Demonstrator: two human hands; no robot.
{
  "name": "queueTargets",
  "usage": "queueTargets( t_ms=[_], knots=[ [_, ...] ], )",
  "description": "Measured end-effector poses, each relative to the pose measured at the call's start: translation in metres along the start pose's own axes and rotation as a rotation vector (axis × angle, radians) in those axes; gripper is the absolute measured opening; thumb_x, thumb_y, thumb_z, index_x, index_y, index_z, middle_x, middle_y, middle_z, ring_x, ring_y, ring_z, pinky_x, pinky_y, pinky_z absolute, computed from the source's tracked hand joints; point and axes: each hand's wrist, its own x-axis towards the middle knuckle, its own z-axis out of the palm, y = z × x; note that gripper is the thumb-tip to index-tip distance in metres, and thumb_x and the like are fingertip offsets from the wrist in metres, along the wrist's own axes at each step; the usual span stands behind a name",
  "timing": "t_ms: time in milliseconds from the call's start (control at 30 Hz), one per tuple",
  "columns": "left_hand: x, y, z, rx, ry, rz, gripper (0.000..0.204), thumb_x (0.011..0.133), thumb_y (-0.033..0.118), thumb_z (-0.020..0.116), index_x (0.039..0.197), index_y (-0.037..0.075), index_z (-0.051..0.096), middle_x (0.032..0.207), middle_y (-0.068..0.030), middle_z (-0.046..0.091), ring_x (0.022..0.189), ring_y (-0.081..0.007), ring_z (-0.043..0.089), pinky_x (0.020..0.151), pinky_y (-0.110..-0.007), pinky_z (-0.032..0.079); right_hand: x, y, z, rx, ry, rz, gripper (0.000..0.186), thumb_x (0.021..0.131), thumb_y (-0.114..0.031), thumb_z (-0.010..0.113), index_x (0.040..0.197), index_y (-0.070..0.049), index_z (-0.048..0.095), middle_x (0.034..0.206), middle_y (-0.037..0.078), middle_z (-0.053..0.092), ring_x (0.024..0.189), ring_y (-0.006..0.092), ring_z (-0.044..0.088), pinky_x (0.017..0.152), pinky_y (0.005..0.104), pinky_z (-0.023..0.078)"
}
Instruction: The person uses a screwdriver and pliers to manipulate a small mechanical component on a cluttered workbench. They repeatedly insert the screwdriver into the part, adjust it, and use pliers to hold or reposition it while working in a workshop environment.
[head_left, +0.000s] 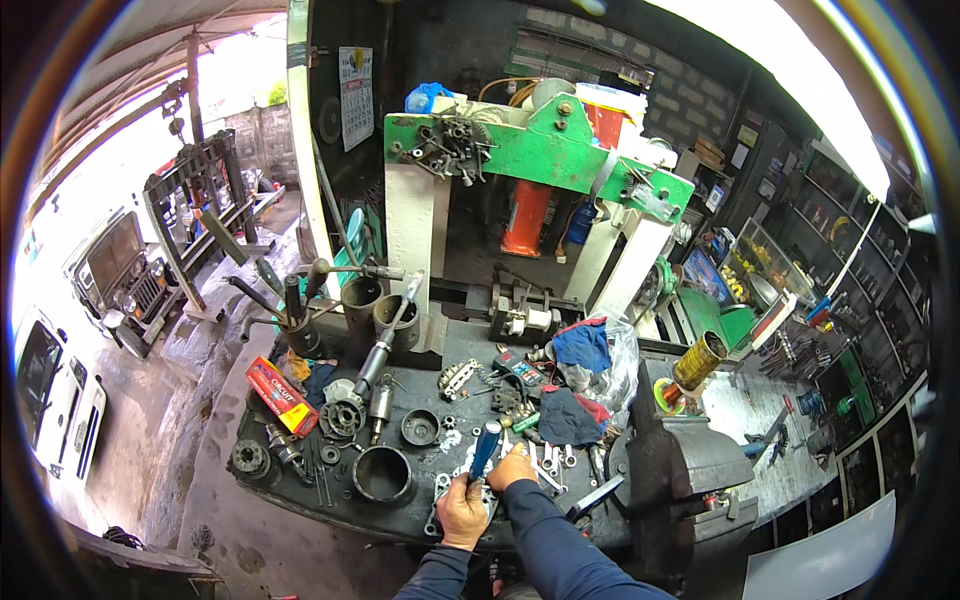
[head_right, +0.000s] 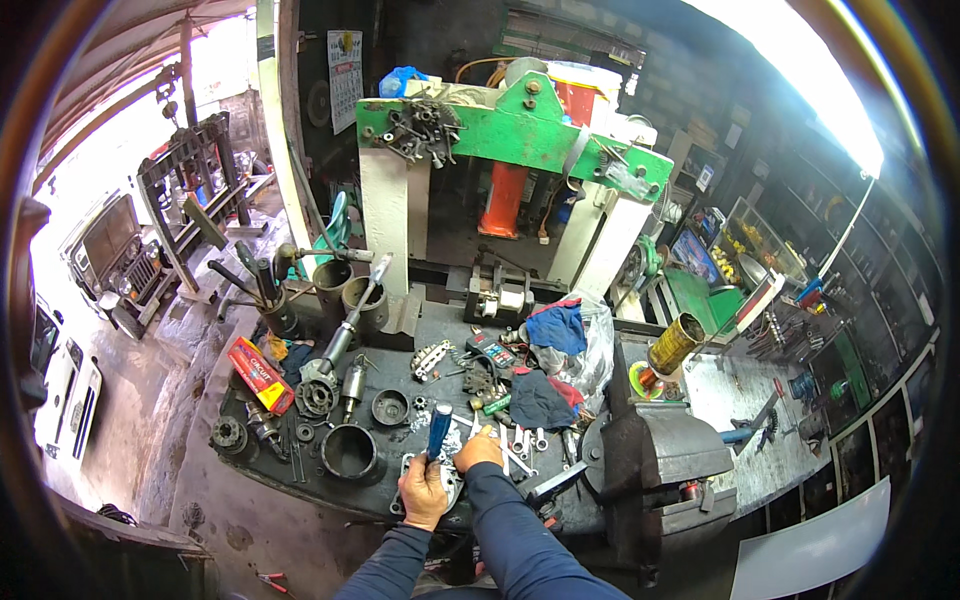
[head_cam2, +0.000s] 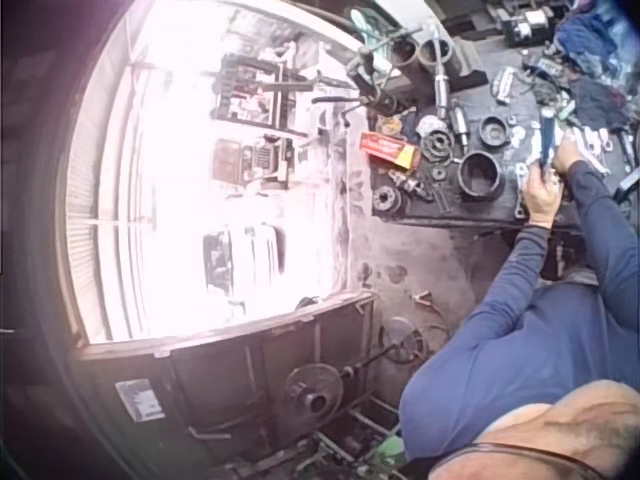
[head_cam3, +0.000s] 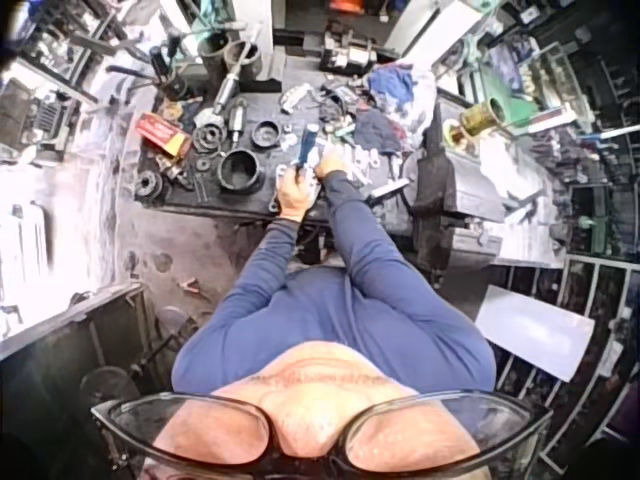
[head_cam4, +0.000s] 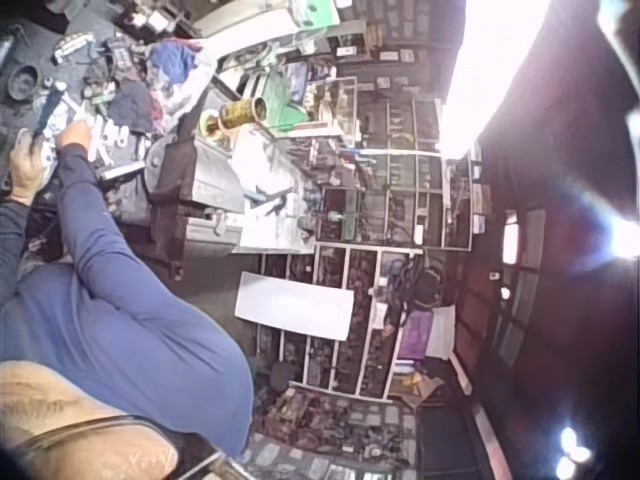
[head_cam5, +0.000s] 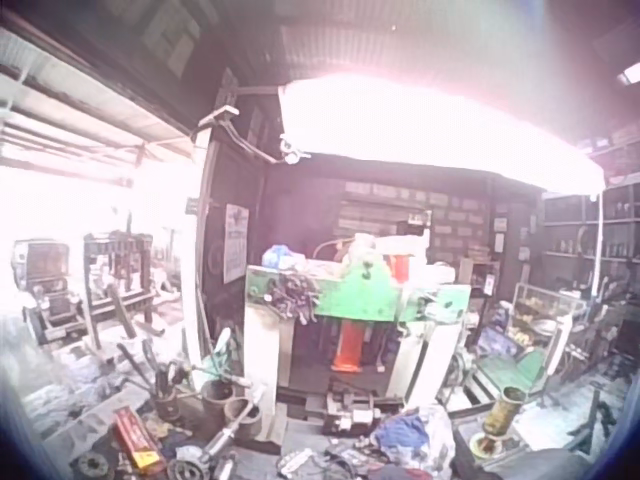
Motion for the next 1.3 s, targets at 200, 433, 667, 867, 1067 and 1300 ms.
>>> queueTargets(
  t_ms=[200,433,667,867,1067,1300],
  knots=[
    [0.0,0.0,0.001,-0.018,0.012,-0.006,0.024,0.104,0.025,0.067,0.11,0.002,0.069,0.08,-0.0188,0.07,0.07,-0.0426,0.069,0.062,-0.047,0.051,0.018,0.003,0.002,0.424,0.263,-0.006,0.066,0.082,-0.021,0.077,0.137,0.002,0.052,0.131,0.029,0.065,0.116,0.0401,0.071,0.1,0.0446,0.056],
    [-0.001,0.001,0.002,0.0,0.018,-0.008,0.025,0.104,0.027,0.068,0.108,0.003,0.069,0.077,-0.0196,0.069,0.069,-0.0438,0.068,0.061,-0.049,0.051,-0.034,-0.03,-0.097,1.316,0.223,-0.4,0.051,0.092,-0.002,0.061,0.141,0.007,0.056,0.092,0.009,0.069,0.075,0.0166,0.064,0.068,0.0306,0.054],
    [-0.003,-0.004,0.004,0.014,0.043,0.013,0.027,0.103,0.029,0.069,0.111,0.003,0.07,0.075,-0.0194,0.069,0.067,-0.042,0.07,0.059,-0.048,0.052,-0.143,-0.021,-0.186,0.849,0.248,-0.983,0.073,0.087,0.004,0.058,0.158,0.005,0.043,0.117,0.007,0.065,0.09,0.0114,0.058,0.085,0.0262,0.052],
    [-0.003,0.001,0.002,0.026,0.051,0.015,0.027,0.103,0.029,0.069,0.109,0.003,0.07,0.073,-0.0189,0.069,0.065,-0.0415,0.069,0.058,-0.047,0.052,-0.139,-0.002,-0.193,0.205,-0.083,-1.006,0.079,0.085,-0.008,0.065,0.16,0.004,0.042,0.143,0.031,0.061,0.136,0.0406,0.061,0.114,0.0412,0.048],
    [-0.003,0.007,-0.001,0.0,0.011,-0.067,0.024,0.103,0.022,0.066,0.108,0.0,0.068,0.082,-0.0205,0.07,0.073,-0.044,0.069,0.064,-0.048,0.052,-0.126,-0.006,-0.216,0.149,-0.126,-1.089,0.08,0.083,-0.007,0.065,0.16,0.002,0.044,0.133,0.027,0.067,0.12,0.0407,0.068,0.104,0.0421,0.052],
    [-0.005,0.0,0.002,0.002,0.042,-0.03,0.031,0.105,0.03,0.066,0.107,0.0,0.067,0.078,-0.0196,0.069,0.07,-0.044,0.069,0.062,-0.047,0.051,-0.126,-0.018,-0.214,0.114,-0.1,-1.263,0.082,0.091,-0.006,0.065,0.167,-0.006,0.032,0.138,0.028,0.062,0.119,0.0429,0.068,0.105,0.0448,0.054]
  ],
)
